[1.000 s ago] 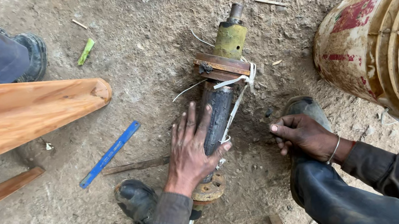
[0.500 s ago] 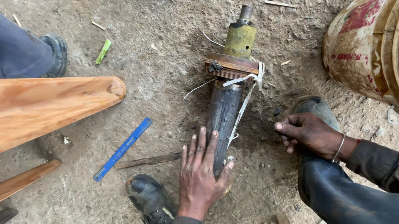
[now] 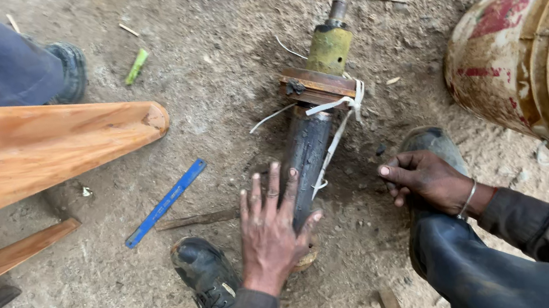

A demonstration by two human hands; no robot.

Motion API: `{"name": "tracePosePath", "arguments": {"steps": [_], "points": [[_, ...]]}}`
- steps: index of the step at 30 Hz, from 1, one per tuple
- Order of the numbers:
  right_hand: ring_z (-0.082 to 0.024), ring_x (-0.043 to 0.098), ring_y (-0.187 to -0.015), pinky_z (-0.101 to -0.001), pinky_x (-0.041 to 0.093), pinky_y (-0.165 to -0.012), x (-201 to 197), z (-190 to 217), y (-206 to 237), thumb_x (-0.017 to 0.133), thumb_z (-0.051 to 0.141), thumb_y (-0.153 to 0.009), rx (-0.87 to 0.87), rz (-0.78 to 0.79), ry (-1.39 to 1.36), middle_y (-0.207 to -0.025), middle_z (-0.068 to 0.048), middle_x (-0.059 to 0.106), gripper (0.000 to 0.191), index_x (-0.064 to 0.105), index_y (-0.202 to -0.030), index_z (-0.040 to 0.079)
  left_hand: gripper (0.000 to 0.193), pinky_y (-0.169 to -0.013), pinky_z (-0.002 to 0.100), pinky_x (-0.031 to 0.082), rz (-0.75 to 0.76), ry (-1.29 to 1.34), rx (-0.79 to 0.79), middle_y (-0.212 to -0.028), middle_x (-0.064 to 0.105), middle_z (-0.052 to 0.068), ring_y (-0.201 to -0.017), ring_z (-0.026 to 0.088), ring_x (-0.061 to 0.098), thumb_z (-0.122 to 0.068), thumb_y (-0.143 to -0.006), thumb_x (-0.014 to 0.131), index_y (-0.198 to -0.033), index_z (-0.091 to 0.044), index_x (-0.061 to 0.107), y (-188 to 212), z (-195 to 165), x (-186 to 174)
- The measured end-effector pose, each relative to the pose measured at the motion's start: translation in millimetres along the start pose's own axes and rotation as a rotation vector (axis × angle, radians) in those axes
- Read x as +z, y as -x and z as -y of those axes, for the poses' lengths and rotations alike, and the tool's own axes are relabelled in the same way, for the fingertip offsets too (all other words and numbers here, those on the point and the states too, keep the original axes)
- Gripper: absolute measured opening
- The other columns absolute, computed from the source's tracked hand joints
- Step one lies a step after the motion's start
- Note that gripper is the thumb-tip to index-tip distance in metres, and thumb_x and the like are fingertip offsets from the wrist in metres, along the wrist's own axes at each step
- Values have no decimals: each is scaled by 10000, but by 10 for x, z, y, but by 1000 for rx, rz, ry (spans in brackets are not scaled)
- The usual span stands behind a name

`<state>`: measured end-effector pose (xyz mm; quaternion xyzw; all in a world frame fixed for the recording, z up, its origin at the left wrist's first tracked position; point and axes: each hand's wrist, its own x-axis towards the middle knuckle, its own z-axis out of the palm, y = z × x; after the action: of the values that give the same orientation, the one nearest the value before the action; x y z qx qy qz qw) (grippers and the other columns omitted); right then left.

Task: The person repeatedly touches and rubs the surface of a cylindrical motor armature lying on the floor. They use both hands to feel the surface and rotate the armature slightly while working on it. A blue ruler and a chisel are visible nearby, but no tool is actively used during the clip.

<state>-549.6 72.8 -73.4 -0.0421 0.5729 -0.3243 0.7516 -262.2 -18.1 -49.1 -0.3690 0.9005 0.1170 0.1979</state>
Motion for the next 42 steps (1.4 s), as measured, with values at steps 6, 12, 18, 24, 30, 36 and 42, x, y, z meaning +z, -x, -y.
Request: {"name": "tracePosePath", "arguments": {"steps": [6,12,18,24,30,36,42], "points": [[-141,649,-581,-274,543,-534,60,39,6,701,263,-935,41,14,11,-738,-63,673,264,699,-946,-1,779,-1232,579,163,29,43,68,-1711,105,88,-1531,407,215,-643,-1014,458,-1627,-264,163,282,136,74],[-145,648,-583,-293,568,-539,16,15,-1,705,260,-936,12,10,-21,-740,-58,665,268,675,-943,-7,846,-1261,598,145,-131,427,-36,-1728,71,154,-1582,416,220,-681,-1010,390,-1656,-229,85,183,97,10],[-152,651,-577,-286,557,-542,25,-7,-5,698,266,-931,33,-7,10,-734,-69,672,263,692,-941,2,854,-1224,603,106,141,4,-3,-1692,-40,144,-1508,464,186,-809,-923,339,-1612,-399,47,-110,118,-94],[-141,649,-580,-289,556,-541,34,28,6,712,269,-932,19,-6,3,-741,-58,666,274,684,-931,-4,764,-1220,590,155,94,-50,74,-1681,112,107,-1488,429,259,-732,-951,417,-1590,-439,116,213,253,-146],[-151,660,-584,-287,559,-550,14,12,12,704,282,-934,34,-9,14,-733,-68,672,278,678,-924,5,828,-1235,600,148,-25,74,104,-1710,116,138,-1516,439,252,-693,-995,365,-1642,-264,77,49,162,-230],[-144,652,-584,-287,555,-541,-6,8,21,707,275,-935,6,-32,44,-736,-71,677,286,688,-928,-11,817,-1214,602,98,153,-69,45,-1686,3,114,-1509,429,159,-763,-955,282,-1611,-350,24,-6,151,-231],[-140,643,-576,-285,547,-538,22,23,2,701,260,-942,18,-18,30,-749,-74,671,274,695,-952,-14,719,-1217,610,117,288,-88,95,-1682,65,125,-1506,435,201,-731,-971,366,-1567,-402,135,359,353,-192]]}}
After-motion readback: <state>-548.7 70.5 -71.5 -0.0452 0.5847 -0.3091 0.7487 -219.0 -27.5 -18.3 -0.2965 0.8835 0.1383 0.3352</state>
